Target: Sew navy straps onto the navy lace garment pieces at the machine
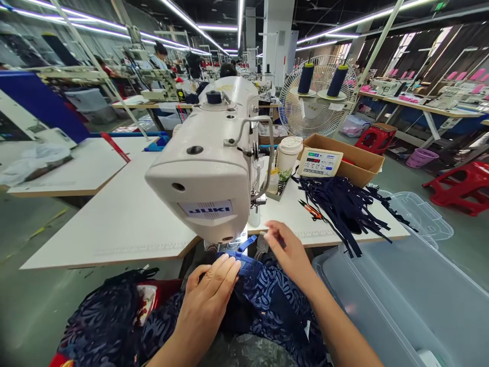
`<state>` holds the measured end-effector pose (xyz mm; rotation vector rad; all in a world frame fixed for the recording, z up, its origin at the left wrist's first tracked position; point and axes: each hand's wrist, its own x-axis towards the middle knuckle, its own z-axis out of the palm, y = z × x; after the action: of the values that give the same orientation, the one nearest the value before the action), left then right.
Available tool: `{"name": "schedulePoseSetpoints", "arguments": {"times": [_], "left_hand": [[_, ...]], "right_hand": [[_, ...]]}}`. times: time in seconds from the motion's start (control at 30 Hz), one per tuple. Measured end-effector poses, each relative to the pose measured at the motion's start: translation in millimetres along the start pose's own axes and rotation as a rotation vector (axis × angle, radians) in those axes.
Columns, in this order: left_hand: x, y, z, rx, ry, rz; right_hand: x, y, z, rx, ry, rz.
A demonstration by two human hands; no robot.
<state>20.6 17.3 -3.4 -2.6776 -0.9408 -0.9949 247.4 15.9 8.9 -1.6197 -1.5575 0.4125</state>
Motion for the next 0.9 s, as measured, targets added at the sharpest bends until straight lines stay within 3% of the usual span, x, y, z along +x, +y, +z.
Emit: {"name": "schedulePoseSetpoints", "arguments": {"times": [0.07,0.17,0.33,0.9], "left_hand": [[2.0,1.0,-2.1,-0.008,0.004,-0.002],[4.0,2.4,-2.9,0.001,0.020,-0.009],[2.4,1.8,0.0,0.004,0.020,-0.009],[5.3,3.2,-2.1,0.006,0.044,-0.011]], "right_hand": [[-11.4,-25.0,3.4,0.085,-0.050,-0.153],[-20.8,-41.5,13.4,0.070,-0.074,-0.256],[-22.3,-40.7,23.5,-0.011,-0.087,-0.312],[-18.1,-47.3,17.9,-0.182,-0.155,-0.416]]}}
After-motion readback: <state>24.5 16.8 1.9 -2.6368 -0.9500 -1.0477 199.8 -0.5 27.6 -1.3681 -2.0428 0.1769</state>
